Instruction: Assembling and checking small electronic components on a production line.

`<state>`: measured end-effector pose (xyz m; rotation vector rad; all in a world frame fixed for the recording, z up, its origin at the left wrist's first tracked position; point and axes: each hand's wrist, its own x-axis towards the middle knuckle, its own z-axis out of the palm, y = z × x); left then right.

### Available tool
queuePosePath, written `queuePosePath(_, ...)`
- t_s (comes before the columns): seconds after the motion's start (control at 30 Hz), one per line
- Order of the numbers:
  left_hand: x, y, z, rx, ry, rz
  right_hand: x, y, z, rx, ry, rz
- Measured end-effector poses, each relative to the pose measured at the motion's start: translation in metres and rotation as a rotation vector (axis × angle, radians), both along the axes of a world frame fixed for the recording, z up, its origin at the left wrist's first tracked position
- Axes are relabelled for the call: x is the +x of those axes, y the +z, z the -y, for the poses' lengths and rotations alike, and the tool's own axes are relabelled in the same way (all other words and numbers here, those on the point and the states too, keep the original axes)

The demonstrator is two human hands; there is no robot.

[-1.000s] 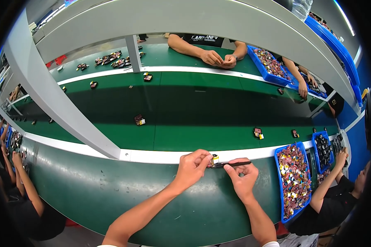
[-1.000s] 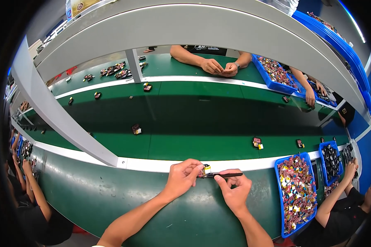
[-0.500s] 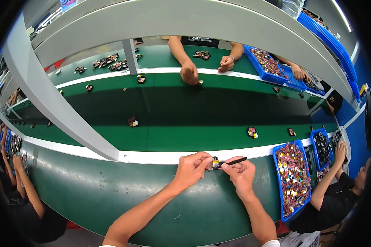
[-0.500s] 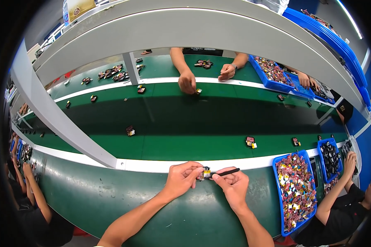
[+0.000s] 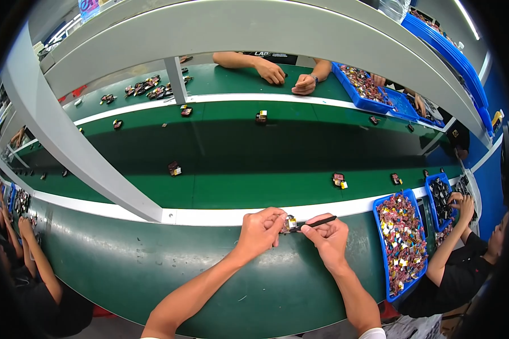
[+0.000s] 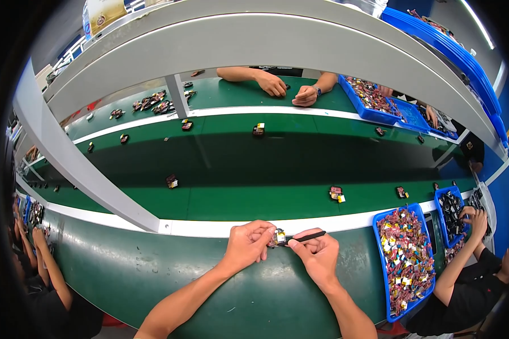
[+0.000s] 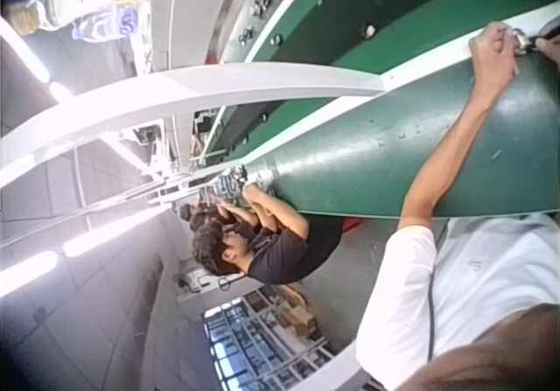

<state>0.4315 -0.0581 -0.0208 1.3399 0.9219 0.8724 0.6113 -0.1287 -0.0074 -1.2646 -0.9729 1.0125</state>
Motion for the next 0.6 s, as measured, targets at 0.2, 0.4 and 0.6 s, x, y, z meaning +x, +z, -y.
queuePosePath(0.2,-0.007,-0.003,-0.007,-0.045,-0.114,0.102,-0.005,0.006,0.002,0.07,-0.034,-0.001)
queuePosePath(0.4,-0.013,-0.002,-0.012,-0.158,-0.246,0.205,-0.008,-0.006,0.004,0.21,-0.055,0.113)
queuePosePath(0.6,-0.013,-0.002,-0.011,-0.14,-0.256,0.19,-0.009,-0.009,0.004,0.276,-0.07,0.206)
